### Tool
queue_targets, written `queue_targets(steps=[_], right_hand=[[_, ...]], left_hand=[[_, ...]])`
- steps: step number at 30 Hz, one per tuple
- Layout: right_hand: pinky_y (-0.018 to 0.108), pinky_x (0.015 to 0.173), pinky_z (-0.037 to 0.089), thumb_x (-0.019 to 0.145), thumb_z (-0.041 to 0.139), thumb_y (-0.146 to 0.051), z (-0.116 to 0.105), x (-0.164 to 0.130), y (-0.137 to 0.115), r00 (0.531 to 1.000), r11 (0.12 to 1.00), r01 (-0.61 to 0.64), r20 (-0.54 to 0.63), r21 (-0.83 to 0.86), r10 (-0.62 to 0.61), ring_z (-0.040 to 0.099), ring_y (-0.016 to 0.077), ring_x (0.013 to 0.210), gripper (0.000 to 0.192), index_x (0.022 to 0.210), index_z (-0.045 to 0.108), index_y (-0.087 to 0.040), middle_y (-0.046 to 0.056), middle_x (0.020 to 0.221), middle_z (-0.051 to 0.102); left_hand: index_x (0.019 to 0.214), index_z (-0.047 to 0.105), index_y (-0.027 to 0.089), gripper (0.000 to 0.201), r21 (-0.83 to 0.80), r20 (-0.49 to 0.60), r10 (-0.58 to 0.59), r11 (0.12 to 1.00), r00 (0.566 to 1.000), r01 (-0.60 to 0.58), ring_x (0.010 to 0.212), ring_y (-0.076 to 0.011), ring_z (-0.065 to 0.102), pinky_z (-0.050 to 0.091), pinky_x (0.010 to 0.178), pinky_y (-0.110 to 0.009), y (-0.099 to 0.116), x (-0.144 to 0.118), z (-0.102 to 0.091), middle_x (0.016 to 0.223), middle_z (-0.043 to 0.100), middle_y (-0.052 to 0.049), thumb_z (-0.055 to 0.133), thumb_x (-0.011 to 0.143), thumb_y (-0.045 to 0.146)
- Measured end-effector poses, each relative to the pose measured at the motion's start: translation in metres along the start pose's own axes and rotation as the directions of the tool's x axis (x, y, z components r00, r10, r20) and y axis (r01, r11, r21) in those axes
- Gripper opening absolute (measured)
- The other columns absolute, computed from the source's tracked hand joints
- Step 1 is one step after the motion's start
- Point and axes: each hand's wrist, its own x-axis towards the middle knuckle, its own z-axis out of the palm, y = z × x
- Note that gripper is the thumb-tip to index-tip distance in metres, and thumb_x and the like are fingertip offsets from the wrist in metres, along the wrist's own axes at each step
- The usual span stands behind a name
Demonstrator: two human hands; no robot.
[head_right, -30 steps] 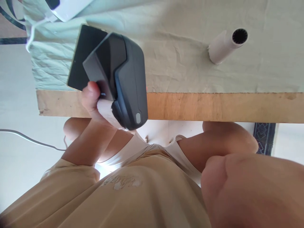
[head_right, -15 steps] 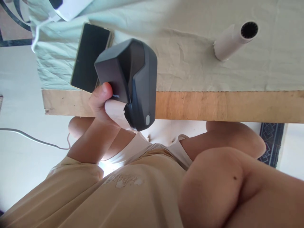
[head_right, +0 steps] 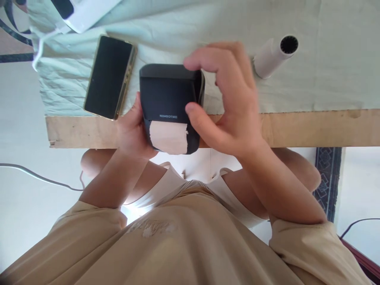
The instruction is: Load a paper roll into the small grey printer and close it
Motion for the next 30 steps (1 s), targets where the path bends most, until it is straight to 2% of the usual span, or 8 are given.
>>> queue_targets(steps=[3,7,10,13,15,19,24,30], right_hand=[[0.052,0.112,0.061,0.105,0.058,-0.048,-0.002,0.004,0.015,0.978,0.983,0.180,-0.118,0.039,-0.175,0.058,0.0330,0.148,0.051,0.151,0.057,-0.026,0.015,0.151,0.064],[0.058,0.108,0.064,0.098,0.067,-0.060,-0.010,0.008,0.022,0.984,0.984,0.179,-0.006,-0.001,-0.179,0.061,0.0366,0.144,0.063,0.153,0.058,-0.032,0.012,0.149,0.064],[0.056,0.103,0.065,0.099,0.070,-0.060,-0.014,0.008,0.018,0.972,0.979,0.202,-0.114,-0.036,-0.205,0.066,0.0361,0.135,0.054,0.144,0.066,-0.031,0.013,0.137,0.069],[0.044,0.077,0.062,0.101,0.073,-0.056,-0.015,0.007,0.013,0.920,0.984,0.179,-0.350,-0.019,-0.174,0.071,0.0260,0.096,0.040,0.127,0.074,-0.025,0.010,0.114,0.075],[0.039,0.063,0.054,0.109,0.065,-0.053,-0.015,0.008,0.010,0.887,0.995,0.101,-0.452,-0.006,-0.093,0.063,0.0168,0.071,0.034,0.118,0.073,-0.022,0.009,0.113,0.077],[0.042,0.074,0.061,0.115,0.059,-0.050,-0.015,0.009,0.006,0.821,0.993,-0.105,-0.558,0.053,0.116,0.070,0.0202,0.080,0.026,0.111,0.067,-0.025,0.011,0.108,0.073],[0.037,0.059,0.044,0.106,0.062,-0.021,-0.013,0.006,-0.009,0.927,0.969,0.063,-0.345,-0.240,-0.146,0.067,0.0170,0.067,0.018,0.093,0.073,-0.029,-0.001,0.080,0.075],[0.034,0.054,0.018,0.099,0.062,-0.017,-0.013,-0.003,-0.025,0.999,0.890,0.008,-0.031,-0.455,-0.025,0.052,0.0124,0.056,0.018,0.087,0.073,-0.026,-0.003,0.078,0.075]], left_hand=[[0.096,0.076,0.024,0.022,-0.006,0.076,0.050,0.999,0.996,-0.050,0.148,-0.0296,0.072,0.063,0.122,-0.042,-0.004,0.002,-0.012,0.108,0.086,-0.002,0.067,0.108,0.040],[0.090,0.080,0.025,0.025,0.067,0.013,0.144,0.987,0.989,-0.145,0.125,-0.0244,0.084,0.069,0.107,-0.034,-0.006,0.006,-0.022,0.081,0.080,0.002,0.065,0.108,0.036],[0.087,0.078,0.025,0.028,0.074,0.020,0.118,0.990,0.993,-0.119,0.124,-0.0249,0.084,0.070,0.106,-0.034,-0.004,0.006,-0.018,0.076,0.078,0.002,0.067,0.108,0.038],[0.093,0.078,0.026,0.030,0.044,0.080,0.061,0.997,0.995,-0.065,0.135,-0.0278,0.080,0.069,0.110,-0.038,-0.003,0.003,-0.011,0.093,0.085,-0.002,0.061,0.110,0.044],[0.109,0.080,0.027,0.016,0.050,0.108,0.055,0.997,0.993,-0.061,0.141,-0.0289,0.077,0.067,0.113,-0.037,-0.003,0.001,-0.009,0.111,0.088,-0.002,0.069,0.103,0.037],[0.121,0.079,0.029,0.037,0.177,0.185,0.048,0.981,0.982,-0.081,0.145,-0.0337,0.074,0.066,0.113,-0.036,-0.001,0.000,-0.016,0.134,0.086,-0.002,0.090,0.089,0.044],[0.124,0.079,0.028,0.045,0.225,0.227,0.005,0.973,0.974,-0.057,0.153,-0.0333,0.069,0.060,0.122,-0.036,0.005,0.000,-0.020,0.142,0.083,-0.004,0.093,0.090,0.054],[0.120,0.082,0.029,0.034,0.231,0.161,-0.047,0.973,0.986,0.009,0.154,-0.0336,0.067,0.062,0.118,-0.033,0.010,-0.006,-0.012,0.123,0.088,-0.002,0.092,0.088,0.038]])
